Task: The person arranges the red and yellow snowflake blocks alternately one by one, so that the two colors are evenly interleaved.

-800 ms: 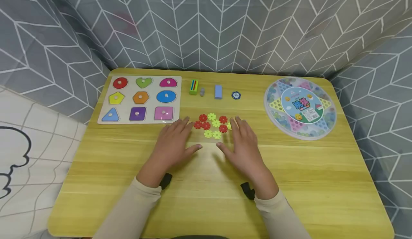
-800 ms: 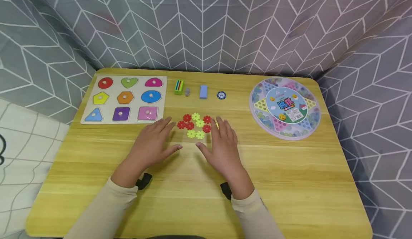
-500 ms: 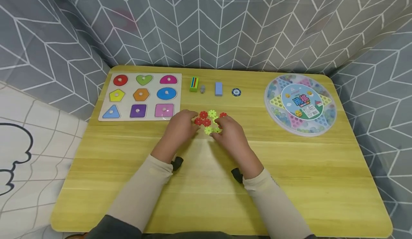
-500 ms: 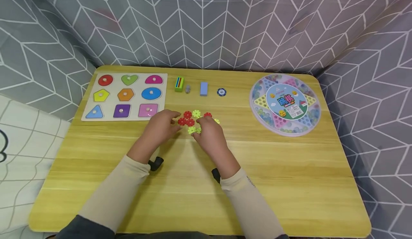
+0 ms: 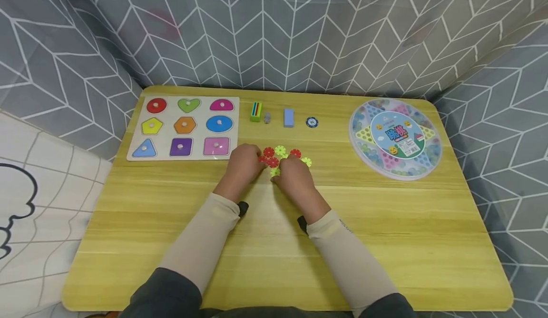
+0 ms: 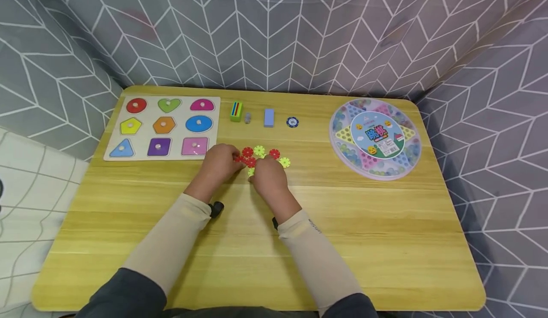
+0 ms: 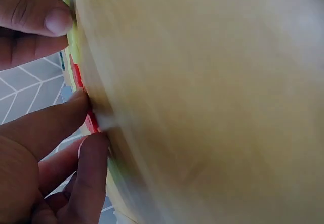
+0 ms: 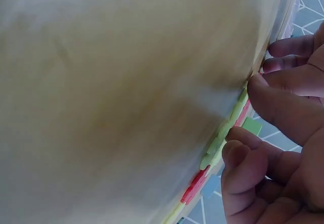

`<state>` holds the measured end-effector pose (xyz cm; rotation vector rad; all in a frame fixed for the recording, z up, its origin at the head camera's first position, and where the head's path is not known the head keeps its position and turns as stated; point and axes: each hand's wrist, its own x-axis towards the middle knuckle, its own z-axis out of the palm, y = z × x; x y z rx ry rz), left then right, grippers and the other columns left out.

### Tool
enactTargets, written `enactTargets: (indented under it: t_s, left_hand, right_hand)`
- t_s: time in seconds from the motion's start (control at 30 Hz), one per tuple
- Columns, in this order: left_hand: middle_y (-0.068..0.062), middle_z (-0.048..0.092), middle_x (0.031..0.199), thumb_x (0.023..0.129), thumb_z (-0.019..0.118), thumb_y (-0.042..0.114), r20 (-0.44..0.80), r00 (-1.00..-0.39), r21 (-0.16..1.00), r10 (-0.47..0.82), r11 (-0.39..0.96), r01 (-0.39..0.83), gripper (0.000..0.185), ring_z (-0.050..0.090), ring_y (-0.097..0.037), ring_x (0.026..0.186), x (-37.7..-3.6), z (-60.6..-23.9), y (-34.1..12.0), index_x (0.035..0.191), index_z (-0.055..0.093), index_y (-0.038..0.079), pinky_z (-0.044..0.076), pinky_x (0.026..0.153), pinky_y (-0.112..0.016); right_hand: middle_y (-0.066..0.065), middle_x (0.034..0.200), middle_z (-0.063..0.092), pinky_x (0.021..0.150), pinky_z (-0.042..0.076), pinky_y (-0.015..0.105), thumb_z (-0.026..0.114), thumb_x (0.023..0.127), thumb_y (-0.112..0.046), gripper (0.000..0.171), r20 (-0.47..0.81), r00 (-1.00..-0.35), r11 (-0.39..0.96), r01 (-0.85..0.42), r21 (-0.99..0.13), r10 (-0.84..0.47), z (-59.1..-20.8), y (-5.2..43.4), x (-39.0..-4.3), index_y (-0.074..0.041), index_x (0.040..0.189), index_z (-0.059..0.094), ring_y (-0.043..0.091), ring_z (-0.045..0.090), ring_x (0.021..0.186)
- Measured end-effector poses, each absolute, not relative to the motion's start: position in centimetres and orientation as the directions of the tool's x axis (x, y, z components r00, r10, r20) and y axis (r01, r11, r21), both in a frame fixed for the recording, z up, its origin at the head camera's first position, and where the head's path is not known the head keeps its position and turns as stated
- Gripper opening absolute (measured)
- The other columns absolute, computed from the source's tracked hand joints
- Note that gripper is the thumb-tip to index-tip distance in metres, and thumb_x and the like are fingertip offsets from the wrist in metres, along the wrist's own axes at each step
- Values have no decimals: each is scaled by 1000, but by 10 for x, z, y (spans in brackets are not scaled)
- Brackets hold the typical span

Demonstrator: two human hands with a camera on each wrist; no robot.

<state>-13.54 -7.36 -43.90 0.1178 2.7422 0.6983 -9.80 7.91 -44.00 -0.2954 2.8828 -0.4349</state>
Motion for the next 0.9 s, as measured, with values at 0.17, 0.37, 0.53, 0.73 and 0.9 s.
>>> enactTargets:
  t_s: [0.17,0.37,0.53,0.73,0.9]
  left_hand:
    - [-15,72,115,93,79,20,-269,-952,470,145,882,2,32,64,-34,110,-137,-440,-75,117,76,0,48,99,-43]
    - [-13,72,107,91,81,22,-257,-954,483,153,875,10,27,65,-32,103,-138,-442,-78,107,77,0,51,93,-42]
    - [-13,72,105,91,81,21,-244,-956,491,159,871,20,25,65,-31,101,-138,-442,-78,105,78,1,51,92,-43]
    - [-13,72,104,91,81,22,-261,-951,489,165,872,17,25,65,-31,100,-136,-442,-78,104,77,1,51,91,-42]
    - [-10,71,97,89,83,22,-273,-945,498,177,867,19,24,64,-29,95,-132,-442,-80,100,77,1,52,88,-41]
  right_hand:
    - [9,85,63,71,54,40,85,89,-24,26,-190,-954,943,-173,-286,-233,-439,76,-99,-3,84,71,26,63,78]
    - [16,102,66,81,56,41,79,93,-15,22,-204,-946,941,-192,-280,-253,-437,73,-101,4,100,71,30,66,92]
    - [18,109,64,84,55,42,81,93,-30,41,-212,-954,944,-144,-295,-212,-437,71,-104,6,109,69,31,65,95]
    - [18,106,66,80,57,41,82,92,-29,35,-237,-950,957,-141,-253,-203,-438,68,-107,3,101,72,31,65,93]
    - [16,105,66,81,56,41,82,92,-21,30,-253,-944,949,-136,-285,-211,-437,70,-106,3,104,70,30,65,96]
